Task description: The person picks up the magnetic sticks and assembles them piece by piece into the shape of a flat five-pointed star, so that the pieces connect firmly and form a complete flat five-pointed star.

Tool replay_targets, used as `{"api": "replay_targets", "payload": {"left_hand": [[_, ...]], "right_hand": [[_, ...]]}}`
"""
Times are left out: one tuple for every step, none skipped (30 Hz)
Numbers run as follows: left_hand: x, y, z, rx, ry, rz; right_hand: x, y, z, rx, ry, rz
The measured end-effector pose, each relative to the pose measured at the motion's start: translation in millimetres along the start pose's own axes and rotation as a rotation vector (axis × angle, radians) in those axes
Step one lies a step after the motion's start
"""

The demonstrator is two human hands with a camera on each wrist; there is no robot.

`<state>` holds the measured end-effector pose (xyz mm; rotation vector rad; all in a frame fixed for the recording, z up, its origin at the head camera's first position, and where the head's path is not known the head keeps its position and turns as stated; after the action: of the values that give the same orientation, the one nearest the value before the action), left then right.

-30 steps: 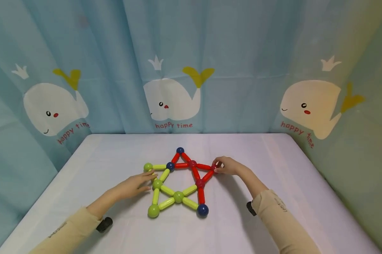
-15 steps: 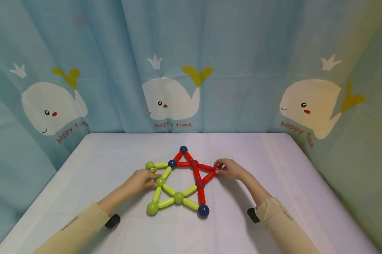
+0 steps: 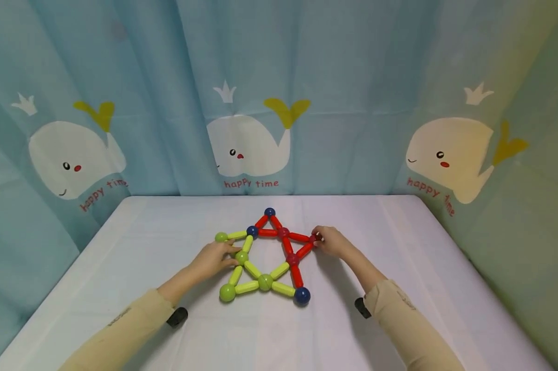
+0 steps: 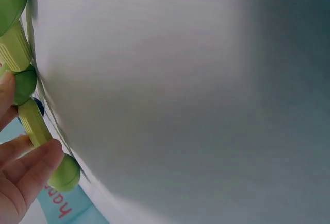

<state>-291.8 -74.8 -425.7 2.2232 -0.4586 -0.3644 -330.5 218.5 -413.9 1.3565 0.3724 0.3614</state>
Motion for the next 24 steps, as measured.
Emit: {"api": "replay_targets", "payload": {"left_hand": [[-2.3,-0.6,-0.9,-0.012,0.001,0.002],[-4.5,-1.2,-1.5,-0.018,0.007,0.004],[-6.7,-1.5,-1.9,-0.024,0.010,0.006],[-8.8,-1.5,-2.3,-0.032,0.012,0.006],[-10.8,-1.2,-2.3,-0.032,0.016,0.006],[-12.5,-0.6,-2.0,-0.030,0.022,0.004],[-14.0,0.2,-1.4,-0.023,0.029,0.003],[-15.7,1.0,0.1,-0.016,0.034,0.003],[-16.8,2.1,1.5,-0.009,0.038,0.004],[-17.9,2.2,2.1,-0.003,0.042,0.009],[-18.8,2.2,3.0,0.003,0.050,0.016],[-19.3,2.4,4.0,0.005,0.056,0.025],[-19.4,2.6,5.1,0.001,0.060,0.034],[-19.5,2.9,5.7,0.000,0.065,0.041],[-19.0,3.5,5.8,0.000,0.071,0.047],[-18.7,3.9,5.8,-0.005,0.075,0.052],[-18.5,4.4,5.4,-0.007,0.077,0.054],[-18.6,4.8,5.0,-0.011,0.077,0.054],[-17.9,6.1,5.2,-0.014,0.079,0.053],[-17.1,7.3,4.9,-0.011,0.081,0.054],[-16.3,8.0,4.7,-0.013,0.080,0.057],[-15.5,8.3,4.4,-0.018,0.075,0.061],[-14.8,8.3,4.3,-0.021,0.070,0.065],[-13.9,8.0,4.4,-0.020,0.070,0.071]], "right_hand": [[-1.4,0.1,-2.0,0.004,-0.014,0.000],[-2.6,0.0,-4.2,0.007,-0.025,-0.002],[-3.5,0.3,-5.7,0.011,-0.028,-0.004],[-4.3,0.8,-7.2,0.016,-0.029,-0.006],[-4.9,1.4,-8.9,0.019,-0.031,-0.011],[-5.2,1.9,-10.4,0.019,-0.037,-0.015],[-5.5,2.3,-12.1,0.020,-0.044,-0.020],[-5.8,2.7,-13.2,0.024,-0.048,-0.023],[-5.9,3.0,-13.9,0.028,-0.049,-0.023],[-4.4,3.2,-15.8,0.031,-0.058,-0.017],[-2.6,3.1,-17.0,0.028,-0.063,-0.008],[-1.1,2.5,-18.0,0.023,-0.067,0.006],[0.3,1.9,-18.6,0.018,-0.064,0.018],[1.5,1.2,-19.0,0.009,-0.063,0.029],[2.7,0.5,-19.5,-0.001,-0.063,0.039],[3.9,0.0,-19.6,-0.012,-0.064,0.045],[5.1,0.0,-19.7,-0.020,-0.060,0.044],[6.1,0.2,-19.9,-0.027,-0.060,0.041],[5.8,0.1,-18.8,-0.029,-0.054,0.033],[5.5,-0.1,-18.1,-0.032,-0.053,0.029],[5.5,-0.2,-17.3,-0.032,-0.048,0.026],[5.6,-0.5,-16.9,-0.032,-0.046,0.022],[5.7,-1.0,-16.8,-0.030,-0.045,0.020],[5.9,-1.6,-16.8,-0.027,-0.045,0.021]]}}
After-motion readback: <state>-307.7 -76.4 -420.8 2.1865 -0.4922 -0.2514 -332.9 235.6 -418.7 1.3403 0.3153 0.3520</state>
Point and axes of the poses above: each hand's wrist, its own x-axis away from the middle knuckle, its own y-axis out of the back of the hand, z = x × y, the point moved 4 cm from there along -x, towards the middle knuckle, and after that the axes turned 15 degrees about x, right-handed, at the moved point
